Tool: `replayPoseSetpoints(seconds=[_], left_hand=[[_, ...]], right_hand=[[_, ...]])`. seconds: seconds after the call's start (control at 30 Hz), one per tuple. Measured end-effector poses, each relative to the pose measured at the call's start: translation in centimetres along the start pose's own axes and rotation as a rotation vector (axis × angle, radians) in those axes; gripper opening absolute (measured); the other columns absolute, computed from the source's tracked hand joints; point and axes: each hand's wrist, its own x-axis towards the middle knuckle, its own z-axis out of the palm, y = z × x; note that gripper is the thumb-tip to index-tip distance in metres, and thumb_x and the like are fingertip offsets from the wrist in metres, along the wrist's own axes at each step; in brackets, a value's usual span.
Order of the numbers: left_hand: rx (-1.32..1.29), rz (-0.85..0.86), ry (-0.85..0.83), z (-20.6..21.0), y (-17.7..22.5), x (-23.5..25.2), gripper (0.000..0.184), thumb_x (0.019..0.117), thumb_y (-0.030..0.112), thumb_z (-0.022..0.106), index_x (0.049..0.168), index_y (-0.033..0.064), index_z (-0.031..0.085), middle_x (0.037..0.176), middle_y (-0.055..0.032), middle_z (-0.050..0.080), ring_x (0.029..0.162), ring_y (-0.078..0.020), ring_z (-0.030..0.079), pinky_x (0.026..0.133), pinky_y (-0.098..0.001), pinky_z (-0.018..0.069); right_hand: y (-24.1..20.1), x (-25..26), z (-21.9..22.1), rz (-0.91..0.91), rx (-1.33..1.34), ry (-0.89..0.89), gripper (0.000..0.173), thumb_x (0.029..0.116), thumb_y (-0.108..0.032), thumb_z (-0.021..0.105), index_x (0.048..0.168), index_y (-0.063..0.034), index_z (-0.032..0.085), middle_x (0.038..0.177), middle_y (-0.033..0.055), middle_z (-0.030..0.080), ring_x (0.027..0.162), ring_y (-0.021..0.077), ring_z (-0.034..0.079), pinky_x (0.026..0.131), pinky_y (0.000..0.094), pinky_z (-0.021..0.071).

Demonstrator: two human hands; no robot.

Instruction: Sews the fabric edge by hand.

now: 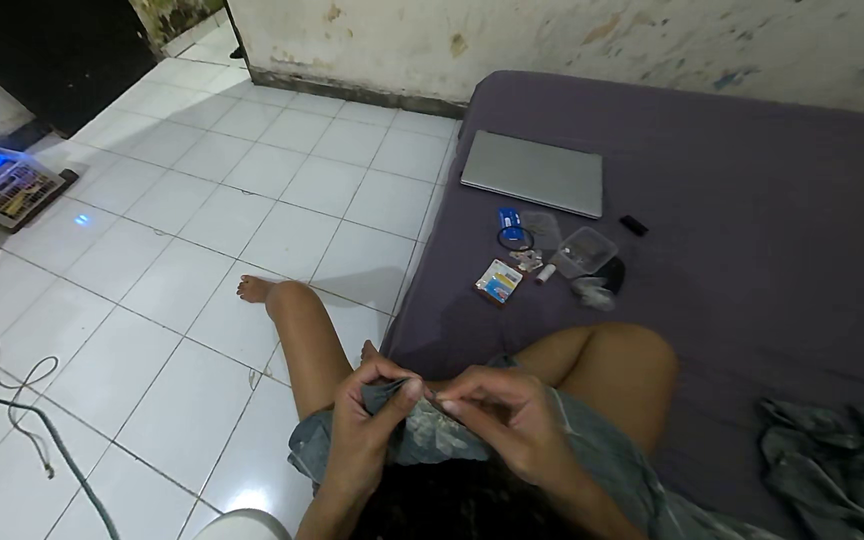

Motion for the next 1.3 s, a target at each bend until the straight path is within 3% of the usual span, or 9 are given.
replayPoseSetpoints(seconds=[0.53, 0.7, 0.77, 0.83, 0.9, 1.03, 1.17, 1.23, 1.3], left_hand=[[0.025, -0.014, 0.114, 0.7, 0.1, 0.1, 0.005, 0.0902, 0.017, 0.074, 0.092, 0.0197, 0.077, 0.088, 0.0101, 0.075, 0.080, 0.0037, 0.069, 0.075, -0.0162, 0.0577], [0.085, 0.001, 0.159, 0.9, -0.5, 0.3, 0.008, 0.0903, 0.011, 0.072, 0.091, 0.0177, 0.077, 0.087, 0.0095, 0.075, 0.080, 0.0032, 0.069, 0.075, -0.0167, 0.0574], [0.134, 0.017, 0.210, 0.9, -0.9, 0.6, 0.010, 0.0905, 0.005, 0.071, 0.090, 0.0142, 0.076, 0.087, 0.0086, 0.075, 0.079, 0.0023, 0.069, 0.075, -0.0176, 0.0579], [0.178, 0.038, 0.277, 1.1, -1.4, 1.0, 0.013, 0.0892, -0.002, 0.069, 0.090, 0.0092, 0.076, 0.085, 0.0073, 0.076, 0.078, 0.0017, 0.070, 0.074, -0.0180, 0.0588], [0.225, 0.059, 0.339, 1.3, -1.8, 1.4, 0.014, 0.0867, -0.006, 0.068, 0.090, 0.0048, 0.076, 0.084, 0.0070, 0.076, 0.078, 0.0028, 0.070, 0.074, -0.0171, 0.0588], [0.254, 0.069, 0.357, 1.6, -2.6, 1.5, 0.012, 0.0861, -0.006, 0.069, 0.091, 0.0014, 0.076, 0.085, 0.0067, 0.075, 0.080, 0.0045, 0.069, 0.076, -0.0155, 0.0580], [0.251, 0.040, 0.368, 1.4, -3.2, 1.6, 0.010, 0.0875, -0.003, 0.069, 0.092, 0.0031, 0.075, 0.083, 0.0071, 0.075, 0.076, 0.0040, 0.069, 0.073, -0.0154, 0.0576], [0.245, 0.000, 0.393, 1.1, -3.4, 1.8, 0.007, 0.0900, -0.001, 0.069, 0.093, 0.0027, 0.074, 0.081, 0.0056, 0.074, 0.074, 0.0025, 0.069, 0.071, -0.0164, 0.0578], [0.228, -0.041, 0.433, 0.6, -3.5, 2.1, 0.006, 0.0928, 0.002, 0.067, 0.092, 0.0031, 0.073, 0.078, 0.0049, 0.072, 0.071, 0.0010, 0.068, 0.069, -0.0177, 0.0576]], right_hand=[[0.0, 0.4, 0.6, 0.165, 0.034, 0.155, 0.009, 0.0904, -0.006, 0.071, 0.096, -0.0133, 0.073, 0.086, -0.0154, 0.073, 0.073, -0.0113, 0.064, 0.067, 0.0081, 0.0541], [1.1, 0.9, 0.2, 0.121, -0.031, 0.180, 0.005, 0.0875, -0.013, 0.076, 0.091, -0.0132, 0.079, 0.090, -0.0105, 0.073, 0.077, -0.0097, 0.063, 0.068, 0.0074, 0.0525], [1.8, 1.2, -0.2, 0.066, -0.131, 0.210, 0.011, 0.0865, -0.016, 0.078, 0.097, -0.0119, 0.080, 0.102, -0.0063, 0.074, 0.084, -0.0080, 0.064, 0.072, 0.0081, 0.0533], [2.3, 1.5, -0.6, -0.018, -0.341, 0.236, 0.020, 0.0877, -0.026, 0.078, 0.104, -0.0154, 0.080, 0.117, -0.0036, 0.071, 0.101, -0.0061, 0.062, 0.085, 0.0089, 0.0515], [2.4, 1.7, -0.3, -0.116, -0.536, 0.252, 0.017, 0.0902, -0.033, 0.076, 0.102, -0.0213, 0.079, 0.117, -0.0026, 0.068, 0.108, -0.0022, 0.058, 0.091, 0.0100, 0.0465], [3.2, 2.0, 0.4, -0.263, -0.722, 0.284, 0.010, 0.0937, -0.025, 0.071, 0.091, -0.0177, 0.077, 0.099, -0.0006, 0.067, 0.094, 0.0025, 0.059, 0.085, 0.0102, 0.0458], [3.0, 2.2, 0.5, -0.262, -0.624, 0.145, 0.020, 0.1050, -0.022, 0.056, 0.099, -0.0057, 0.065, 0.107, 0.0061, 0.064, 0.096, 0.0010, 0.061, 0.086, 0.0080, 0.0488], [1.9, 2.0, 0.5, -0.191, -0.416, 0.128, 0.019, 0.1100, -0.024, 0.046, 0.107, -0.0086, 0.056, 0.109, 0.0000, 0.067, 0.083, -0.0052, 0.062, 0.072, 0.0078, 0.0498], [-0.2, 2.0, -0.2, -0.108, -0.308, 0.199, 0.018, 0.1098, -0.033, 0.044, 0.110, -0.0193, 0.056, 0.088, -0.0115, 0.065, 0.066, -0.0085, 0.059, 0.059, 0.0087, 0.0504]])
